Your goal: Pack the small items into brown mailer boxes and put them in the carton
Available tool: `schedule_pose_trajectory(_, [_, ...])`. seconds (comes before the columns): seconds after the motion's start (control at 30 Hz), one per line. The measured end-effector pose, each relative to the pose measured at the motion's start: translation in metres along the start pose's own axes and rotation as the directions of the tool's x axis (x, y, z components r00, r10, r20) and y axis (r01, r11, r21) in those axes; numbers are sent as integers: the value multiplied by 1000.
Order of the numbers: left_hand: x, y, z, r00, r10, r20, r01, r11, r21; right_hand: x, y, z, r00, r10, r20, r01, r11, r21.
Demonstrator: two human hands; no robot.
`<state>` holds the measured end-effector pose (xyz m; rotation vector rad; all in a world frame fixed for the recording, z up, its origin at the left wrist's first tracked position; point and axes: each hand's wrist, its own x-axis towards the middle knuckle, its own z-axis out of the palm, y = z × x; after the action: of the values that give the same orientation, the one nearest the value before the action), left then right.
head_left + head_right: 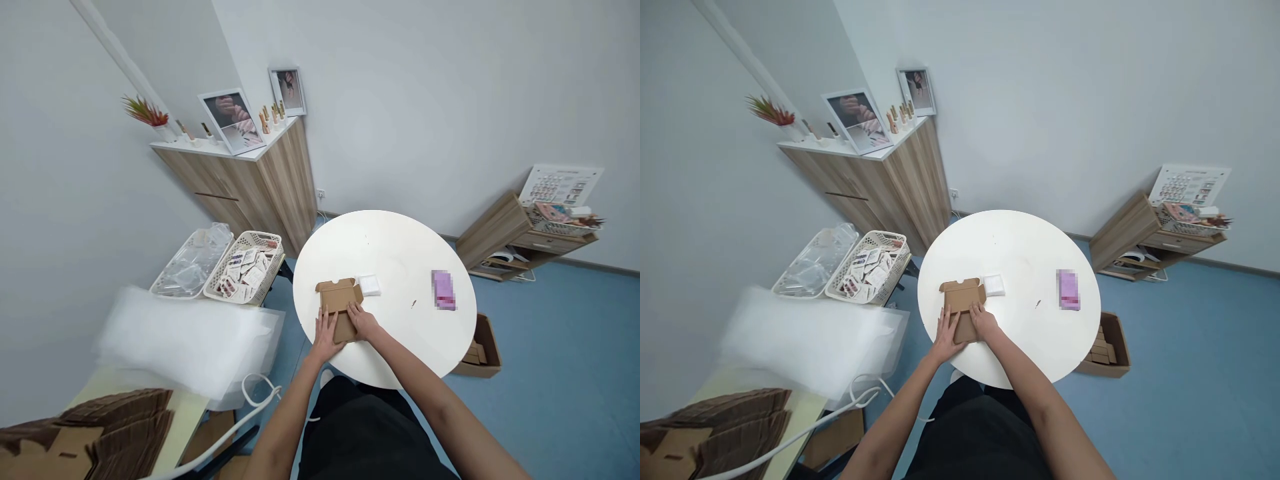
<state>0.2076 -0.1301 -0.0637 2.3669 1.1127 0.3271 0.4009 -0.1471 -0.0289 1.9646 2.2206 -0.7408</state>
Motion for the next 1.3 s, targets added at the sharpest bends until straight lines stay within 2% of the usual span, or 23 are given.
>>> schedule_pose_trajectory(0.17, [12,-15,8,992,-127,-2,127,991,-47,9,13,-6,992,-113,-57,117,991,66])
schedule_pose_trajectory(0.23, [16,-20,10,988,-153,-27,151,986,-68,13,22,-12,977,-116,-179,143,979,145])
schedule_pose_trajectory(0.3, [19,-24,11,986,-160,-55,155,984,-88,18,35,-18,930,39,-366,69,959,275])
schedule_pose_trajectory(0.37, [21,-25,10,984,-166,-73,157,982,-106,24,53,-24,815,340,-470,-112,887,448])
schedule_pose_trajectory(0.43, [22,-25,9,982,-170,-77,160,980,-118,32,73,-26,677,611,-410,-311,743,593])
schedule_pose_trajectory(0.47, [22,-25,8,982,-172,-77,162,979,-120,37,83,-26,631,694,-346,-386,668,636])
schedule_pose_trajectory(0.5, [22,-24,7,982,-172,-77,162,979,-120,42,91,-25,610,740,-284,-433,611,662])
schedule_pose_trajectory(0.57, [23,-24,6,982,-169,-83,159,981,-116,51,103,-22,627,751,-207,-456,569,684])
schedule_pose_trajectory(0.67, [23,-23,4,983,-158,-95,147,983,-112,62,107,-21,685,712,-154,-453,582,675])
schedule_pose_trajectory(0.8, [23,-23,3,982,-155,-110,142,983,-117,62,100,-30,698,715,-40,-493,520,698])
schedule_pose_trajectory(0.87, [23,-23,2,982,-152,-111,139,983,-117,55,99,-38,700,714,-36,-467,495,732])
schedule_pose_trajectory(0.97, [26,-22,2,988,-131,-81,121,986,-118,37,97,-52,721,687,-89,-351,473,808])
schedule_pose_trajectory(1.07, [33,-17,3,996,-90,-29,86,988,-130,17,93,-68,779,591,-209,-91,436,895])
schedule_pose_trajectory(1.1, [36,-15,3,997,-72,-10,70,988,-136,11,90,-73,802,541,-252,-18,444,896])
schedule_pose_trajectory(1.17, [41,-10,5,999,-32,33,37,988,-152,2,83,-80,861,417,-292,46,506,861])
schedule_pose_trajectory(1.23, [44,-5,7,997,8,77,5,985,-171,-4,74,-81,924,292,-248,27,596,802])
schedule_pose_trajectory(1.3, [46,1,9,994,41,105,-20,981,-191,-7,64,-76,967,216,-138,-56,702,710])
